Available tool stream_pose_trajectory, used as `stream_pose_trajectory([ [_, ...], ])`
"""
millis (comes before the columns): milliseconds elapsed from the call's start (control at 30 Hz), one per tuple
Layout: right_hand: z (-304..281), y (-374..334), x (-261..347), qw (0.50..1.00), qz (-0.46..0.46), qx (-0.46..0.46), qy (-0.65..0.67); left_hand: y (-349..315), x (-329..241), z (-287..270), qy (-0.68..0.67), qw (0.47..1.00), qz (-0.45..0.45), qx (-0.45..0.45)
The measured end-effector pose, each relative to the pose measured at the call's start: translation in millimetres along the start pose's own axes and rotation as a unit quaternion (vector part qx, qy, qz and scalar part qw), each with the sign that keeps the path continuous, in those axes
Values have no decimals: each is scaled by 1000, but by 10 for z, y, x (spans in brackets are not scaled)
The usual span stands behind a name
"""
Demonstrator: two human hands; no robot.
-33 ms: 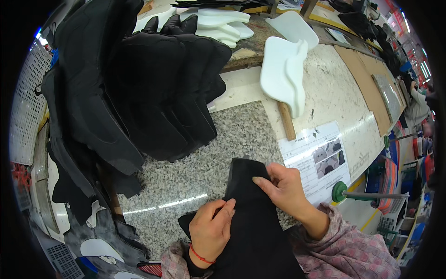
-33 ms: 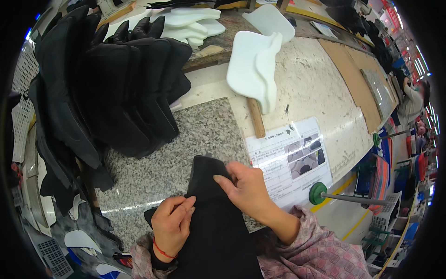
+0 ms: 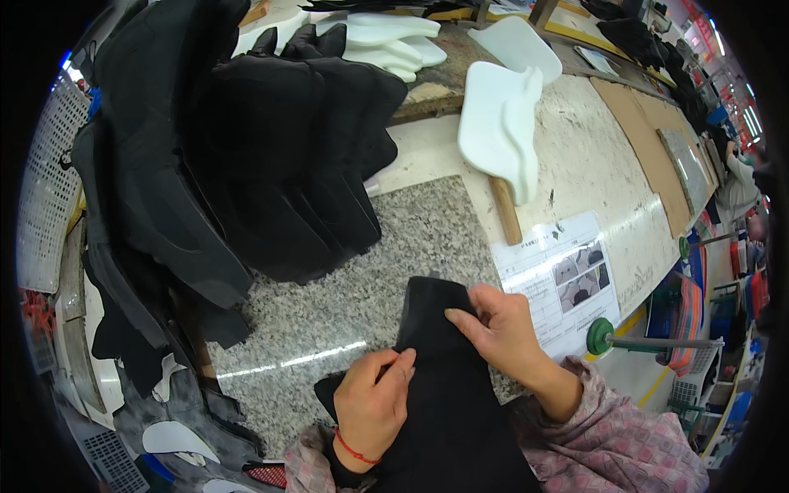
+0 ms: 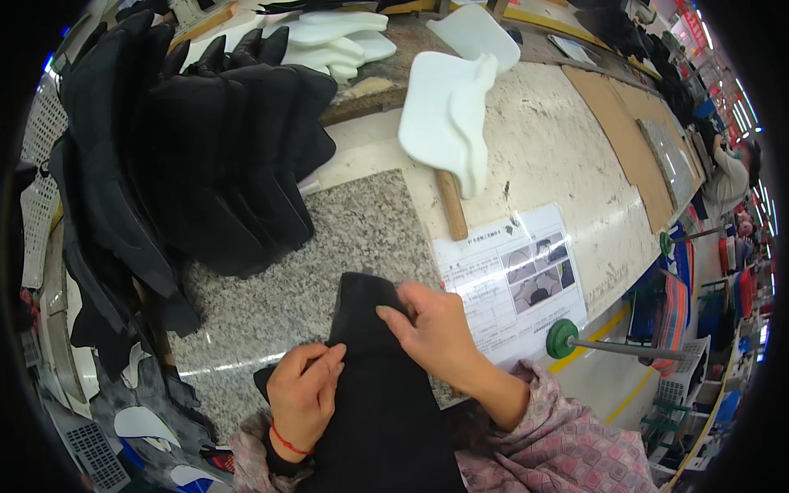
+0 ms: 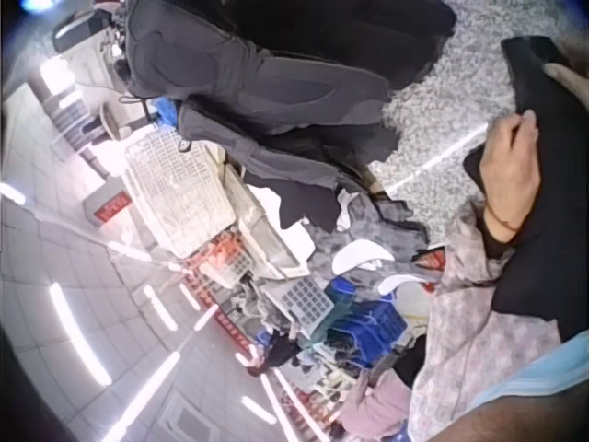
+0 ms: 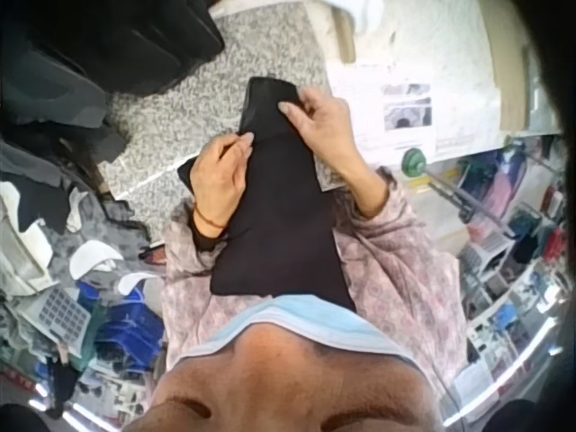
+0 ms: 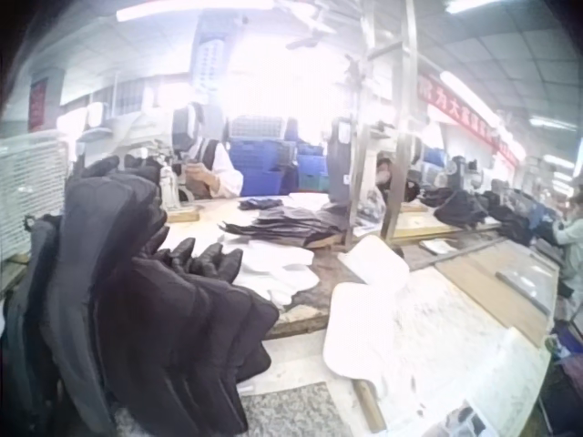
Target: The person repeatedly picks black fabric pieces and white foam inserts, inserts the foam into the fabric, and folds the fabric over the foam. The person handles the items one at a time, turning them over and smoothing the edges before placing them aside.
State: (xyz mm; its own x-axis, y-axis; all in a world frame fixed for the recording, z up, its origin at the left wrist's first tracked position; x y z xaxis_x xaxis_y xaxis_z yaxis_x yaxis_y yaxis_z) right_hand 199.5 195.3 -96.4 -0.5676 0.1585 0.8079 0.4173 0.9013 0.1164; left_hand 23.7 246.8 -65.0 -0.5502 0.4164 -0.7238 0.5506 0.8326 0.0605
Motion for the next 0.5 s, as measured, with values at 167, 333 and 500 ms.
stream_pose_trajectory([
  [167, -22, 26, 41, 999, -32, -15, -6, 143, 42, 40, -40, 998, -38, 43],
  [333, -5, 27, 17, 999, -37, -25, -7, 132, 120, -15, -67, 996, -65, -12],
  [500, 2, 47, 24, 998, -53, -15, -20, 86, -4, -3, -8, 998, 7, -62],
])
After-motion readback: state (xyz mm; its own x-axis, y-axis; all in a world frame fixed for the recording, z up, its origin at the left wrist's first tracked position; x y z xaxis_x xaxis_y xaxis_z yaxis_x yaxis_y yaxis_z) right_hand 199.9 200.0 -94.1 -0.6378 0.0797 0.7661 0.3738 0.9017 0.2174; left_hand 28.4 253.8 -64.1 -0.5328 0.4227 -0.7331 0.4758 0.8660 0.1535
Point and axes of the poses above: each hand's wrist, its own y-axis towards the middle knuckle, its own z-axis out of the palm, x = y × z, the point moved 9 cm from there along y, towards the middle knuckle, and after that the axes turned 13 degrees about -z, right-handed, at the moved point
